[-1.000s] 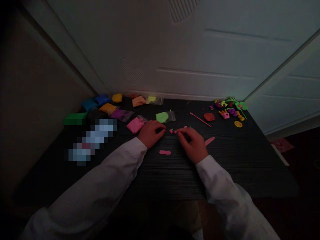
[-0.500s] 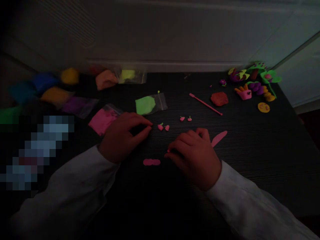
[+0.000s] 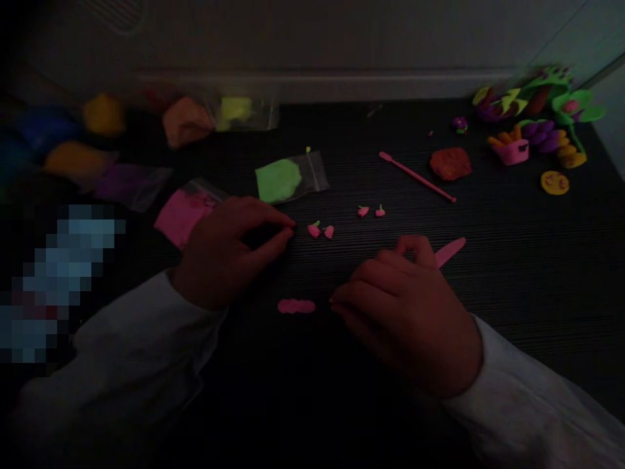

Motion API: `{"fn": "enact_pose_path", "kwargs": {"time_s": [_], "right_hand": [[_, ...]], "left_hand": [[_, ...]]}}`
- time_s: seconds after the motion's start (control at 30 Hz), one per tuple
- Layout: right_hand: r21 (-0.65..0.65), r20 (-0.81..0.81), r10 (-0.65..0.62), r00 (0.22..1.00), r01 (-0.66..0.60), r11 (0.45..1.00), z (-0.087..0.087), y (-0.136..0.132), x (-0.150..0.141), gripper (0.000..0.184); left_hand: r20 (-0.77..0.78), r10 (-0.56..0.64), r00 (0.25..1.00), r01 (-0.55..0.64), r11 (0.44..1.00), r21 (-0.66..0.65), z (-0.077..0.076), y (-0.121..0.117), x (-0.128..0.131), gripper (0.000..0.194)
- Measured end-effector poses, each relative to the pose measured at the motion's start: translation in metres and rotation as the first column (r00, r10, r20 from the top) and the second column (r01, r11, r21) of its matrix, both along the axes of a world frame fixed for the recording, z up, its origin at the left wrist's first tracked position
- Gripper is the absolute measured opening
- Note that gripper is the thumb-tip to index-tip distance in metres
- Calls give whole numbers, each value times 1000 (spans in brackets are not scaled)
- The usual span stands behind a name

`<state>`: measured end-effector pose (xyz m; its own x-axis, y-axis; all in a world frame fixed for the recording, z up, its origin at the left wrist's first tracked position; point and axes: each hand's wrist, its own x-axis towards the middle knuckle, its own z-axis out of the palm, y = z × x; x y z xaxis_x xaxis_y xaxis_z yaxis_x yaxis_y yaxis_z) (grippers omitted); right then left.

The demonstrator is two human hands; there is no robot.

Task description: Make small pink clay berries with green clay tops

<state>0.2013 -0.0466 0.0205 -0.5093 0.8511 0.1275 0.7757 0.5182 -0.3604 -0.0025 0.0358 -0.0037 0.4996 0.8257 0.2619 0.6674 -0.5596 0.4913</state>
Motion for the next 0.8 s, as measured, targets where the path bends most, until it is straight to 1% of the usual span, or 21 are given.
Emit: {"fn": "enact_pose_path", "kwargs": {"time_s": [0.13,0.3,0.57,0.8], "right_hand": [[8,29,41,999,-41,999,-1,-3,1,11],[53,39,32,999,-34,998,-2,-4,1,9],[51,47,66,997,-68,996,-1,-6,-1,9],[53,43,129,991,-131,990,-2,-10,-6,18]], "left_hand": [[5,-4,1000,4,1000,7,0,0,0,15],[7,0,1000,0,1000,9,0,1,0,14],[52,-2,999,2,1000,-4,-3,1,0,13],[31,5,1000,-5,1000,0,-2,1,1,14]]}}
